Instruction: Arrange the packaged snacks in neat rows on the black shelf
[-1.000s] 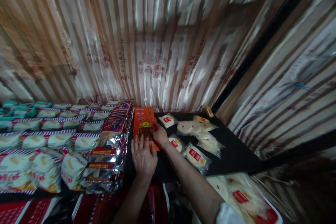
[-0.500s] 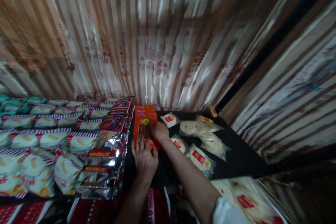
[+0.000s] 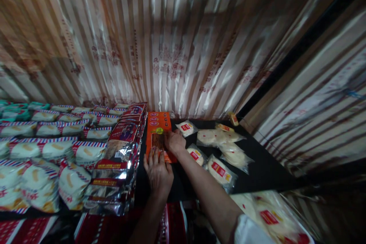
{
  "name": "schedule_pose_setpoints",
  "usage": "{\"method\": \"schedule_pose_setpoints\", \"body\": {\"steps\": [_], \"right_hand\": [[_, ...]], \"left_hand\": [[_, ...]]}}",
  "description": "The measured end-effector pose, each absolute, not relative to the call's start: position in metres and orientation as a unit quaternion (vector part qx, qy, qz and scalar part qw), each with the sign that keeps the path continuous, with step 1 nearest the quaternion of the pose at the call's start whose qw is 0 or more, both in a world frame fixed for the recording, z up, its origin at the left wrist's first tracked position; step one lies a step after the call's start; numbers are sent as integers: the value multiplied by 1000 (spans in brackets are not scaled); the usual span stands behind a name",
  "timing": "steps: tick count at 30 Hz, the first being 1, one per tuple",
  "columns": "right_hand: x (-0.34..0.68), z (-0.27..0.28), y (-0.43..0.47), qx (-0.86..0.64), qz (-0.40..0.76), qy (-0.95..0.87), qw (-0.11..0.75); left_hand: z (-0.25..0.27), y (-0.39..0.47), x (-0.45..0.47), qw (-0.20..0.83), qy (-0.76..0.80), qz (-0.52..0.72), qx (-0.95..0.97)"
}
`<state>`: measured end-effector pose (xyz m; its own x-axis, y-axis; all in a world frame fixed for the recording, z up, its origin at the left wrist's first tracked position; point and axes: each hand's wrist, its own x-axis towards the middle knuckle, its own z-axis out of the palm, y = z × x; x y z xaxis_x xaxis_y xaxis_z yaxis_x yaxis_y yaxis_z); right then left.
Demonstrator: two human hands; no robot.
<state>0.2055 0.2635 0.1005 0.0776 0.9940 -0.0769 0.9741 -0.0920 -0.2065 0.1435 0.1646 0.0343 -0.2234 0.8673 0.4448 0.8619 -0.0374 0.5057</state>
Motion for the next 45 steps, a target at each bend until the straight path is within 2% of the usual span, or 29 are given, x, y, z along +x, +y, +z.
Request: {"method": "schedule_pose_setpoints", "body": {"steps": [19,25,33,39,45], "right_hand": [[199,93,258,-722,60,-687,57],[199,97,261,-733,83,-673,49],[201,90,253,-722,43,-688,63],[199,98,236,-683,-55,-712,151],[195,103,151,-612,20,-732,297]], "left_hand": [[46,162,139,40,711,322,624],[45,162,137,57,703,332,627],[41,164,139,69,703,363,608],[53,155,137,57,641,441,625],[64,66,112,167,548,494,654]]}}
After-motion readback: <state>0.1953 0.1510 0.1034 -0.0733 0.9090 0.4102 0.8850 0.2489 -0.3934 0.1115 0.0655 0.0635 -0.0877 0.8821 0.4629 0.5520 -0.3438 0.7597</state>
